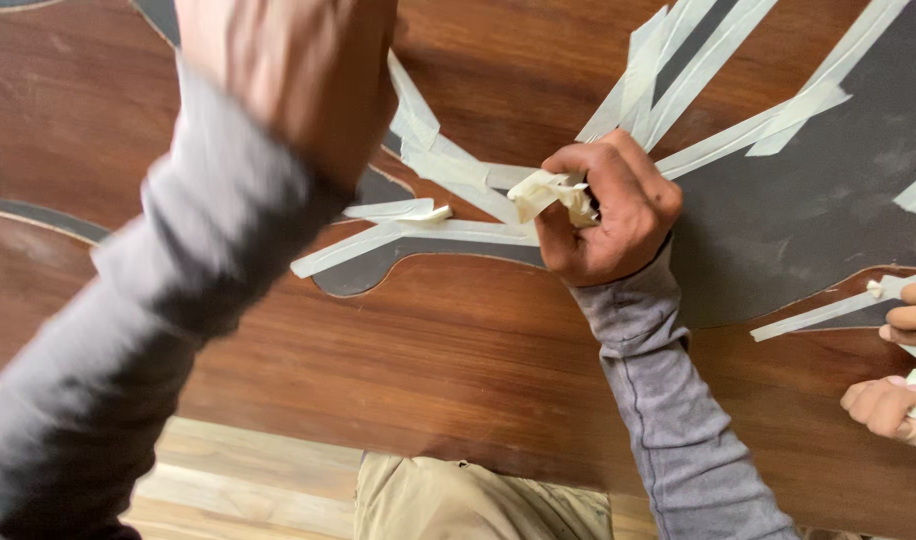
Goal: The person peels strips of masking tape off a decorative wooden panel with dark inlaid patterns, pulling each strip up by hand and crumpling the used tape into a ball held in one hand while continuing to remove more tape across the panel surface.
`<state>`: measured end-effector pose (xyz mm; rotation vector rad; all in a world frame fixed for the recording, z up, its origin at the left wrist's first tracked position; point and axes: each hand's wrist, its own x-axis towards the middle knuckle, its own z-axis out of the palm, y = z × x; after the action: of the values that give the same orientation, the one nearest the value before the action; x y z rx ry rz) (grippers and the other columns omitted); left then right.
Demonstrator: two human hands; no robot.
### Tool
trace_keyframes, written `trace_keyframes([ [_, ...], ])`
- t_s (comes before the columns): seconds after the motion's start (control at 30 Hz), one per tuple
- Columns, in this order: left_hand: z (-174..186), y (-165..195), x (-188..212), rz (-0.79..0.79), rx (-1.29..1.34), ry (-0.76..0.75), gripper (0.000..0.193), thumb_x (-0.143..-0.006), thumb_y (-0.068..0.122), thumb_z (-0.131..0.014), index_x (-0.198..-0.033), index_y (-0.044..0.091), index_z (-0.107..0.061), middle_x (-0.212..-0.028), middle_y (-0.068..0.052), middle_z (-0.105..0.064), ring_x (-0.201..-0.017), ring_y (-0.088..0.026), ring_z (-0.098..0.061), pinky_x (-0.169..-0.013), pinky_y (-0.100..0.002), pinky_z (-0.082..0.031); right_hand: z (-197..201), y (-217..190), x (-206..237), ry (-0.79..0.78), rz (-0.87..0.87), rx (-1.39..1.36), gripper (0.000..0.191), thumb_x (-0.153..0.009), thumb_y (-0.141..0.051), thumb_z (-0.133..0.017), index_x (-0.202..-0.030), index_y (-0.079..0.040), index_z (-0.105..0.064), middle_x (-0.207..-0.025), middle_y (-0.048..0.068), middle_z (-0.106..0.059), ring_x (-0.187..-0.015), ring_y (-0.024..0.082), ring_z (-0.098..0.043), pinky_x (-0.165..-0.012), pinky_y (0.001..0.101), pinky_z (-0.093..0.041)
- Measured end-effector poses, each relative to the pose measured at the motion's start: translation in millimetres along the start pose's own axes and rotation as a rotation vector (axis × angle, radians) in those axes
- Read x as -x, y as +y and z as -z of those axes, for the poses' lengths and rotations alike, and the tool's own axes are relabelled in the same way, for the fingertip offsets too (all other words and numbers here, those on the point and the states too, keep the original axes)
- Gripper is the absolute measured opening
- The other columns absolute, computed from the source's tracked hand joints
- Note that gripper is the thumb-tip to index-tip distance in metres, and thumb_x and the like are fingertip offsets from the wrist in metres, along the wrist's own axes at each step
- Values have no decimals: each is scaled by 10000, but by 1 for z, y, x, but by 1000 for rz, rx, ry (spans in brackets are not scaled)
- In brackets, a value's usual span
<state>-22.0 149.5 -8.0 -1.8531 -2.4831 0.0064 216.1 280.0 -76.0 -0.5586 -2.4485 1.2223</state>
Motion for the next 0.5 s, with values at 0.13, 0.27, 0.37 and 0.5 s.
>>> trace_keyframes([
  [0.13, -2, 17, 23, 100, 88, 83, 134, -963, 138, -757, -976, 11, -718, -734, -33, -634, -446, -102, -465, -386, -247, -345, 0, -2, -1, -2, -9, 18, 388, -1068, -431, -629, -987, -55, -680, -840, 61, -602, -662, 178, -645, -558, 301, -494],
  [0.27, -11, 33, 49, 224, 274, 135, 156, -1117, 142, -737, -998, 49, -699, -985, -22, -711, -544, -102, -498, -491, -268, -382, 2, -4, -2, -7, -16, 20, 378, -1083, -428, -625, -1004, -62, -677, -870, 58, -608, -695, 198, -657, -596, 310, -512],
  [0.37, -18, 45, 62, 287, 403, 228, 99, -1079, 74, -726, -989, 43, -698, -1033, -39, -726, -598, -111, -593, -523, -272, -457, 1, -5, -2, -9, -14, 17, 377, -1077, -431, -621, -1014, -63, -673, -885, 58, -617, -706, 203, -659, -608, 314, -511],
  [0.5, -13, 61, 75, 378, 480, 225, 35, -1040, 19, -718, -1041, 31, -685, -1095, -62, -703, -763, -174, -694, -656, -298, -543, 0, -5, -1, -19, -26, 37, 379, -1080, -436, -633, -1026, -63, -676, -845, 65, -613, -715, 213, -649, -614, 315, -502],
])
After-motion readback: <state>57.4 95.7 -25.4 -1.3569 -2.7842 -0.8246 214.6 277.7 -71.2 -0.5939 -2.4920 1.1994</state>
